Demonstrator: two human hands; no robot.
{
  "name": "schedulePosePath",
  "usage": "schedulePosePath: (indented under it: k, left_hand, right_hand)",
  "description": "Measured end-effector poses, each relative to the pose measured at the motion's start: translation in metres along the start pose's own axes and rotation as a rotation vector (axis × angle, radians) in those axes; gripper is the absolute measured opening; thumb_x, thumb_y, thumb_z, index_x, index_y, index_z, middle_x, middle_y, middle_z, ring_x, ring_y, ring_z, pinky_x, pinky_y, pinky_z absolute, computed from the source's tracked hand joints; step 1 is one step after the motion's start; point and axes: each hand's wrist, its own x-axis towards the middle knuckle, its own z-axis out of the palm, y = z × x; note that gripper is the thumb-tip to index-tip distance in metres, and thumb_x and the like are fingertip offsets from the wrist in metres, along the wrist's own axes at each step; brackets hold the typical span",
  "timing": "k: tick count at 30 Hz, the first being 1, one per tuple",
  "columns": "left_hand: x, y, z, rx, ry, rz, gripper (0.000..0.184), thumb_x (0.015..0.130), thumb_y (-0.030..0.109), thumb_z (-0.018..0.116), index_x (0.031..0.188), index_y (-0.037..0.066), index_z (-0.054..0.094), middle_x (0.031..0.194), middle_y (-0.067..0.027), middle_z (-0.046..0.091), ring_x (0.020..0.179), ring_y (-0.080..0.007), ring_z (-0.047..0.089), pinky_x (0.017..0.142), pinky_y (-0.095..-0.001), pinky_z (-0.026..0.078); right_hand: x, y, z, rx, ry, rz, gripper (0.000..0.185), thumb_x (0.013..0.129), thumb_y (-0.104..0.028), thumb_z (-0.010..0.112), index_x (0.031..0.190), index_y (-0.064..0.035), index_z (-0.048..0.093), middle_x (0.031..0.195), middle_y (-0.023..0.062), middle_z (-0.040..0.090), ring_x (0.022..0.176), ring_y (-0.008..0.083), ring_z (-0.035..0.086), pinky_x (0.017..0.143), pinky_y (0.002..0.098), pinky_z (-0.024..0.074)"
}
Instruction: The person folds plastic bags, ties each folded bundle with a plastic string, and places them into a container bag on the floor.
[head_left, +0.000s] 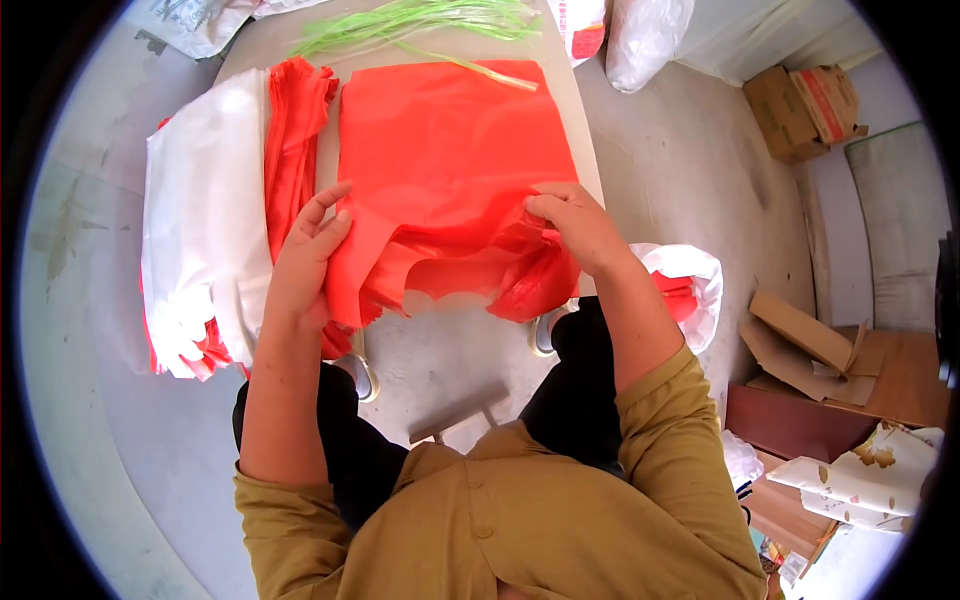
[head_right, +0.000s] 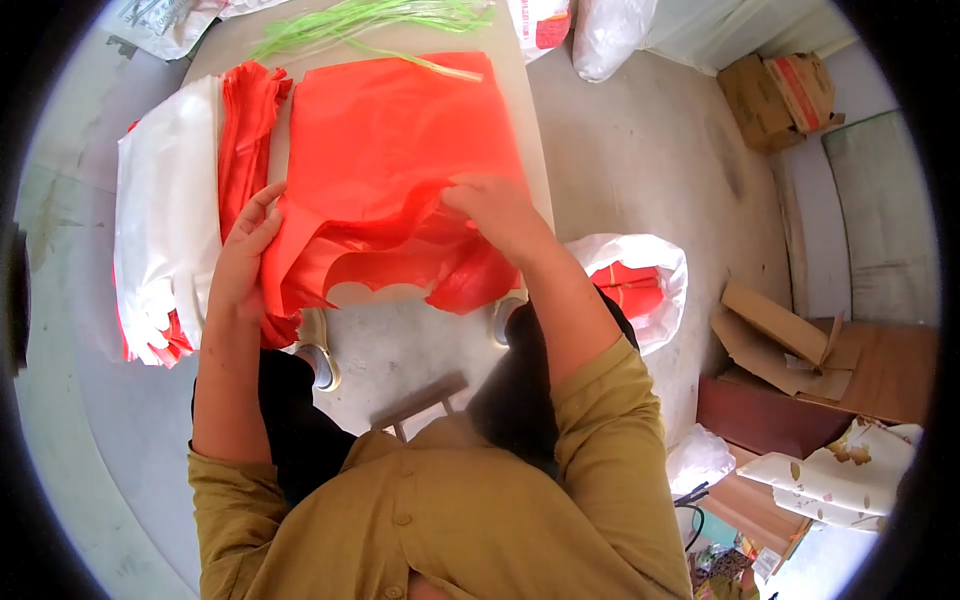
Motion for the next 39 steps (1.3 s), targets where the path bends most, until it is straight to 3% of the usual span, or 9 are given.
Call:
schedulePosePath:
  k: [5,11,14,23,32,35,39]
  left_hand:
    - [0.003,-0.001,-0.001,-0.095,-0.024,-0.011,0.033,0.105,0.011,0.058,0.137,0.004,0.058,0.124,-0.0095,0.068,0.109,-0.0164,0.068,0.094,-0.0309,0.058]
    - [0.006,-0.003,-0.002,-0.144,-0.026,-0.002,0.031,0.105,0.011,0.057,0.135,0.004,0.060,0.124,-0.0108,0.068,0.108,-0.0171,0.068,0.093,-0.0310,0.059]
    - [0.006,-0.003,0.000,-0.173,-0.025,0.003,0.030,0.105,0.011,0.057,0.134,0.004,0.060,0.124,-0.0113,0.068,0.107,-0.0174,0.069,0.093,-0.0312,0.059]
    - [0.011,-0.006,-0.004,-0.181,-0.028,0.006,0.030,0.105,0.010,0.057,0.134,0.004,0.060,0.123,-0.0115,0.069,0.107,-0.0173,0.069,0.092,-0.0308,0.060]
    - [0.012,-0.007,-0.003,-0.194,-0.034,0.006,0.029,0.105,0.010,0.056,0.134,0.004,0.060,0.122,-0.0114,0.069,0.106,-0.0174,0.070,0.092,-0.0313,0.060]
    - [0.013,-0.008,-0.005,-0.206,-0.033,0.002,0.029,0.106,0.010,0.056,0.134,0.004,0.060,0.122,-0.0111,0.069,0.106,-0.0172,0.070,0.092,-0.0313,0.060]
    - [0.011,-0.007,-0.005,-0.174,-0.016,0.013,0.029,0.105,0.010,0.056,0.133,0.003,0.061,0.122,-0.0107,0.068,0.107,-0.0169,0.068,0.093,-0.0316,0.059]
  right_hand:
    - [-0.003,-0.006,0.001,-0.073,-0.055,-0.024,0.022,0.100,-0.019,0.059,0.090,-0.0020,0.068,0.083,-0.0063,0.061,0.082,0.0052,0.054,0.078,0.0253,0.0453]
    - [0.003,0.005,0.001,-0.200,-0.088,-0.155,0.019,0.099,-0.013,0.065,0.106,0.0019,0.073,0.088,-0.0050,0.065,0.081,0.0050,0.057,0.073,0.0258,0.0494]
    - [0.006,0.011,0.003,-0.272,-0.094,-0.220,0.019,0.099,-0.013,0.065,0.107,0.0023,0.073,0.088,-0.0044,0.066,0.081,0.0058,0.058,0.074,0.0258,0.0500]
    - [-0.002,0.003,0.000,-0.226,-0.141,-0.086,0.024,0.101,-0.015,0.061,0.110,0.0035,0.071,0.095,-0.0017,0.069,0.090,0.0070,0.062,0.082,0.0259,0.0512]
    - [-0.008,0.003,-0.002,-0.196,-0.227,-0.117,0.021,0.093,-0.005,0.067,0.112,0.0009,0.072,0.101,0.0002,0.071,0.091,0.0086,0.064,0.083,0.0276,0.0525]
    - [-0.005,0.012,-0.001,-0.400,-0.183,-0.217,0.021,0.091,-0.004,0.068,0.111,-0.0006,0.073,0.102,0.0003,0.072,0.090,0.0090,0.065,0.082,0.0266,0.0528]
    - [-0.004,0.010,0.007,-0.232,-0.083,-0.187,0.019,0.091,-0.004,0.069,0.109,-0.0013,0.072,0.099,-0.0006,0.071,0.089,0.0088,0.065,0.081,0.0254,0.0522]
